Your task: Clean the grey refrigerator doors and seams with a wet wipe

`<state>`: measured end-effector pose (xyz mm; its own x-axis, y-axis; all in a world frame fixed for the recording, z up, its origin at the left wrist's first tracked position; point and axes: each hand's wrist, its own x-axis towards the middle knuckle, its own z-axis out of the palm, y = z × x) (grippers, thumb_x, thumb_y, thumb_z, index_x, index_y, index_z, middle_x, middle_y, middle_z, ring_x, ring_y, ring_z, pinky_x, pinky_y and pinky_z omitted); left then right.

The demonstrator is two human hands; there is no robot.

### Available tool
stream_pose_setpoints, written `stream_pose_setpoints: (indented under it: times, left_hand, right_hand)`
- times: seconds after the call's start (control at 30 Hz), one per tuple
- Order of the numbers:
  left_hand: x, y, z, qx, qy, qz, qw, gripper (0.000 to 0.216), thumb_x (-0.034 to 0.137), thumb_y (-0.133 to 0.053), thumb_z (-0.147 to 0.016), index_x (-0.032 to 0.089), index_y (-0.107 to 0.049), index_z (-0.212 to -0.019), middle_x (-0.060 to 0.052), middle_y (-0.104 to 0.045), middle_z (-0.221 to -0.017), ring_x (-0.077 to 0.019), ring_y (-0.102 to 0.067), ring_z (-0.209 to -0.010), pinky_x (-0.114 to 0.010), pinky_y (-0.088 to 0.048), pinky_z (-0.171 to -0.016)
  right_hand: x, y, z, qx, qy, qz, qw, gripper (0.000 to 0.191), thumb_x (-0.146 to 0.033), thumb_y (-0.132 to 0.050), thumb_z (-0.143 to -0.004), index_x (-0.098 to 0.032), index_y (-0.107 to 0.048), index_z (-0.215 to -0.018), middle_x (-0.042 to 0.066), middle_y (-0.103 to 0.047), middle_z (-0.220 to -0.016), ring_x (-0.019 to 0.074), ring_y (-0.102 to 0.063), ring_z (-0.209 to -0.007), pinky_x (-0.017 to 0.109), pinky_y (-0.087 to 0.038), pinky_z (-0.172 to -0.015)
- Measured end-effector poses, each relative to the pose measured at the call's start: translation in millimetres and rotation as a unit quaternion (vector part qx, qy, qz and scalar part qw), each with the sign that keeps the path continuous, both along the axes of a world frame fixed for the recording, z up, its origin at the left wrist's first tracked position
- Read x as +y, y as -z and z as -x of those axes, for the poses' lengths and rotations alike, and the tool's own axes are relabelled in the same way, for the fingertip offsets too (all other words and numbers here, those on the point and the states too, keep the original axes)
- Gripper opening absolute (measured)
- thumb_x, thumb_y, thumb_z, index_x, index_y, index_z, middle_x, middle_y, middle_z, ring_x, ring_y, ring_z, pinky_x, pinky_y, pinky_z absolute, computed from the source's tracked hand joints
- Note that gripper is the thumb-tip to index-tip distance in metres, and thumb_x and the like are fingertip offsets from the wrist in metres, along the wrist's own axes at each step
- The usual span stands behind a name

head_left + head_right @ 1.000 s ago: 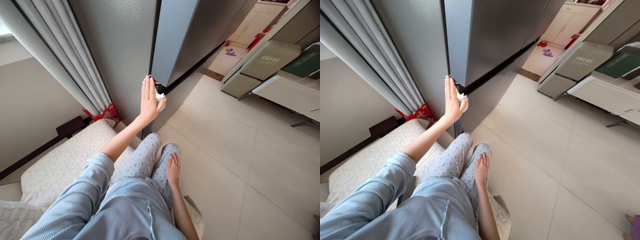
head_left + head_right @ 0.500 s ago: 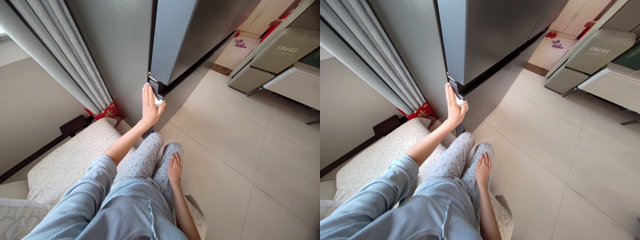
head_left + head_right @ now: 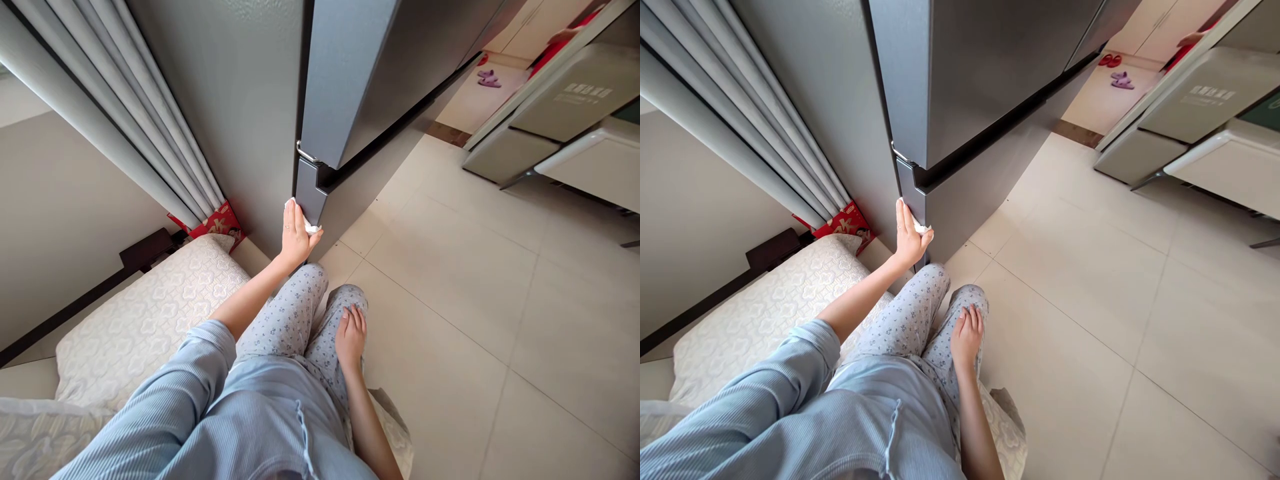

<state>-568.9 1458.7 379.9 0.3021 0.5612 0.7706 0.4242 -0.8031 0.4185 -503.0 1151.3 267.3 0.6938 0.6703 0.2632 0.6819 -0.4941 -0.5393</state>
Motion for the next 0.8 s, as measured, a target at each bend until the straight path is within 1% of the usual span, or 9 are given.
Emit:
stream_pose_setpoints:
  times: [0.13, 0.2, 0.37, 0.5, 0.57, 0.63, 0.73, 0.8]
  left_hand:
    - [-3.6, 24.9, 1.4, 0.006, -0.012, -0.015, 1.000, 0.090, 0.060, -0.034, -0.106, 0.008, 0.009, -0.165, -0.031, -0.008, -0.169, -0.0309, -0.001, -0.162, -0.056, -0.023, -0.131]
    - [-5.2, 37.2, 2.0, 0.010, -0.012, -0.007, 1.000, 0.090, 0.061, -0.034, -0.106, 0.005, 0.005, -0.164, -0.034, -0.011, -0.167, -0.0315, -0.002, -0.162, -0.057, -0.024, -0.131]
    - [-11.0, 68.4, 7.4, 0.029, 0.005, 0.071, 0.997, 0.094, 0.071, -0.034, -0.102, -0.002, -0.017, -0.160, -0.039, -0.026, -0.160, -0.0349, -0.014, -0.161, -0.058, -0.025, -0.129]
    - [-22.0, 86.9, 13.2, 0.063, 0.006, 0.145, 0.987, 0.097, 0.073, -0.038, -0.100, -0.006, -0.027, -0.155, -0.041, -0.032, -0.156, -0.0361, -0.017, -0.160, -0.057, -0.029, -0.129]
    - [-27.5, 91.3, 14.8, 0.074, -0.002, 0.169, 0.983, 0.098, 0.074, -0.037, -0.100, -0.006, -0.027, -0.155, -0.041, -0.032, -0.157, -0.0351, -0.015, -0.160, -0.055, -0.030, -0.128]
    - [-31.6, 92.4, 15.7, 0.072, -0.007, 0.174, 0.982, 0.098, 0.075, -0.035, -0.100, -0.006, -0.027, -0.156, -0.040, -0.032, -0.157, -0.0342, -0.014, -0.160, -0.054, -0.031, -0.128]
    - [-33.9, 88.8, 17.3, 0.069, -0.004, 0.167, 0.984, 0.099, 0.075, -0.032, -0.101, -0.006, -0.026, -0.156, -0.040, -0.034, -0.156, -0.0347, -0.013, -0.160, -0.054, -0.031, -0.128]
    - [-32.4, 82.3, 18.6, 0.070, 0.001, 0.158, 0.985, 0.099, 0.075, -0.028, -0.101, -0.007, -0.026, -0.156, -0.040, -0.033, -0.156, -0.0353, -0.011, -0.160, -0.055, -0.030, -0.129]
  right_hand:
    - [0.0, -0.5, -0.1, -0.007, 0.002, 0.001, 1.000, 0.065, -0.045, -0.025, -0.109, -0.005, -0.075, -0.122, 0.017, -0.063, -0.142, 0.0287, -0.050, -0.142, 0.049, -0.039, -0.124]
    - [0.2, -1.4, 0.1, -0.013, 0.000, 0.000, 1.000, 0.065, -0.045, -0.025, -0.109, -0.004, -0.075, -0.122, 0.016, -0.064, -0.141, 0.0291, -0.051, -0.141, 0.049, -0.040, -0.123]
    - [0.3, -2.5, 0.3, -0.011, 0.003, 0.002, 1.000, 0.063, -0.044, -0.026, -0.109, -0.007, -0.075, -0.122, 0.016, -0.064, -0.141, 0.0287, -0.051, -0.141, 0.049, -0.039, -0.123]
    - [0.1, -1.4, -0.4, -0.002, 0.006, 0.002, 1.000, 0.064, -0.045, -0.025, -0.109, -0.007, -0.075, -0.121, 0.016, -0.064, -0.141, 0.0284, -0.051, -0.141, 0.050, -0.038, -0.124]
    - [0.1, -0.9, -0.8, 0.004, 0.008, 0.000, 1.000, 0.064, -0.046, -0.025, -0.109, -0.007, -0.075, -0.121, 0.017, -0.064, -0.141, 0.0282, -0.051, -0.141, 0.050, -0.038, -0.124]
    - [0.2, -0.6, -1.2, 0.009, 0.009, -0.002, 1.000, 0.064, -0.046, -0.026, -0.109, -0.007, -0.075, -0.121, 0.017, -0.064, -0.141, 0.0279, -0.050, -0.141, 0.051, -0.037, -0.124]
    - [0.4, -0.2, -1.7, 0.014, 0.012, -0.004, 1.000, 0.065, -0.047, -0.025, -0.108, -0.008, -0.075, -0.121, 0.017, -0.064, -0.141, 0.0279, -0.051, -0.141, 0.051, -0.037, -0.125]
    - [0.6, 0.0, -1.8, 0.016, 0.013, -0.004, 1.000, 0.066, -0.047, -0.025, -0.108, -0.007, -0.075, -0.121, 0.017, -0.063, -0.142, 0.0278, -0.050, -0.142, 0.051, -0.037, -0.125]
